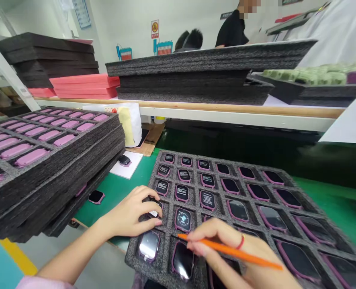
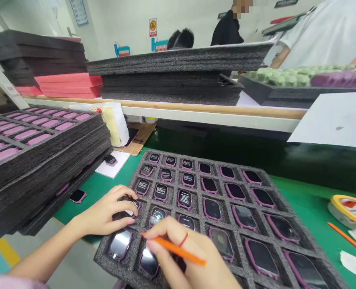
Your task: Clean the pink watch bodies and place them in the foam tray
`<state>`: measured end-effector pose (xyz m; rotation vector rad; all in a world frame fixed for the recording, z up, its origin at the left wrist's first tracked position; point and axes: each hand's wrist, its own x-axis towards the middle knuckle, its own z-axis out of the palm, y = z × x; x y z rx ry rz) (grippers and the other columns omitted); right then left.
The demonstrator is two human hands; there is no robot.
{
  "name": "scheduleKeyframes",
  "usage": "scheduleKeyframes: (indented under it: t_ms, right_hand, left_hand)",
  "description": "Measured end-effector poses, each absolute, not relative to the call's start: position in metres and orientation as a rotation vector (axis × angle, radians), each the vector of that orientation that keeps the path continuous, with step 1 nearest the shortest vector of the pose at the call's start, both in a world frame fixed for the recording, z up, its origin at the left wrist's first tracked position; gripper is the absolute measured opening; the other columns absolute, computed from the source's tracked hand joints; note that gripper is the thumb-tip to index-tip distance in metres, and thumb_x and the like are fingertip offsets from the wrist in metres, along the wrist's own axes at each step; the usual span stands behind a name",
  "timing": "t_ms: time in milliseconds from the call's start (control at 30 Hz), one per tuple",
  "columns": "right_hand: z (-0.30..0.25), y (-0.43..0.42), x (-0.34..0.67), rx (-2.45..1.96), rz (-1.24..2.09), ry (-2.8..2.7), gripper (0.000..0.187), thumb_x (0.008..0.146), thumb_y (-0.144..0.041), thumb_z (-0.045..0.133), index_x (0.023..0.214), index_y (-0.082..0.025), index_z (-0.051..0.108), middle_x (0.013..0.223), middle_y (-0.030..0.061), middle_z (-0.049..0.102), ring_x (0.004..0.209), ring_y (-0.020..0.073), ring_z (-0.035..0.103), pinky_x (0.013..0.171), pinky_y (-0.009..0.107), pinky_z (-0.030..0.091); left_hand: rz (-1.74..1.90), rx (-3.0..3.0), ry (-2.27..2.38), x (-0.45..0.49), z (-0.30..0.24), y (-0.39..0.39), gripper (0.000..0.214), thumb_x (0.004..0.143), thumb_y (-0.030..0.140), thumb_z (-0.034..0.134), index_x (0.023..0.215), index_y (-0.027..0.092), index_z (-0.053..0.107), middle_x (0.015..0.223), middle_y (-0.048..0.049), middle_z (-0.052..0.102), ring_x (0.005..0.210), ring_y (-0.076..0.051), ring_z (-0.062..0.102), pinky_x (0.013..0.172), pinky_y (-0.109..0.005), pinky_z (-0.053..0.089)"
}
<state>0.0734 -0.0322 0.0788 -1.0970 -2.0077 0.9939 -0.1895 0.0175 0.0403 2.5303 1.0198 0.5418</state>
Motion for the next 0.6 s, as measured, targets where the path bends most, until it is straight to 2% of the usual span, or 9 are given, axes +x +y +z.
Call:
scheduleKeyframes:
  t_ms: [133, 233, 400, 467, 600]
  right_hand:
    - [0.077, 0.014, 0.069, -1.164, 1.17, -1.882, 0.02, 0.095, -0.039, 0.057, 0.083, -0.024, 0.065, 0.079, 0.0019, 0.07, 0.073, 0.0185, 0.07, 0.069, 0.029, 0.055]
    - [0.056, 0.04, 0.051, -1.094, 1.326, -1.737, 0.028, 0.09, -0.049, 0.062, 0.083, -0.022, 0.06, 0.081, 0.0038, 0.07, 0.074, 0.019, 0.07, 0.069, 0.032, 0.058]
    - [0.031, 0.053, 0.029, -1.004, 1.387, -1.633, 0.048, 0.088, -0.07, 0.055, 0.086, -0.023, 0.05, 0.078, 0.0023, 0.066, 0.068, 0.0162, 0.068, 0.069, 0.032, 0.058]
    - [0.026, 0.053, 0.027, -0.983, 1.429, -1.611, 0.05, 0.088, -0.072, 0.053, 0.086, -0.023, 0.048, 0.076, 0.0013, 0.065, 0.067, 0.0154, 0.067, 0.069, 0.032, 0.057]
    - [0.021, 0.054, 0.027, -0.961, 1.531, -1.616, 0.052, 0.087, -0.074, 0.053, 0.084, -0.023, 0.046, 0.073, 0.0001, 0.065, 0.067, 0.0153, 0.066, 0.067, 0.031, 0.055]
  left_hand:
    - [0.485, 2.54, 1.034, -0.191, 0.042, 0.016, 0.018, 0.092, 0.034, 0.066, 0.107, 0.025, 0.07, 0.126, -0.0097, 0.055, 0.123, -0.027, 0.051, 0.105, -0.043, 0.041]
    - [0.426, 2.61, 1.007, -0.189, 0.045, 0.019, 0.019, 0.09, 0.038, 0.068, 0.104, 0.024, 0.07, 0.123, -0.0104, 0.055, 0.118, -0.029, 0.053, 0.101, -0.046, 0.043]
    - [0.519, 2.438, 1.011, -0.194, 0.046, 0.026, 0.02, 0.086, 0.027, 0.073, 0.105, 0.021, 0.067, 0.117, -0.0085, 0.061, 0.112, -0.024, 0.057, 0.098, -0.038, 0.046]
    - [0.582, 2.315, 1.011, -0.197, 0.042, 0.028, 0.019, 0.087, 0.03, 0.074, 0.104, 0.022, 0.069, 0.115, -0.0068, 0.065, 0.113, -0.022, 0.059, 0.098, -0.034, 0.047]
    - [0.689, 2.223, 1.03, -0.198, 0.033, 0.027, 0.023, 0.083, 0.039, 0.078, 0.098, 0.023, 0.073, 0.111, -0.0067, 0.067, 0.11, -0.022, 0.061, 0.095, -0.035, 0.049]
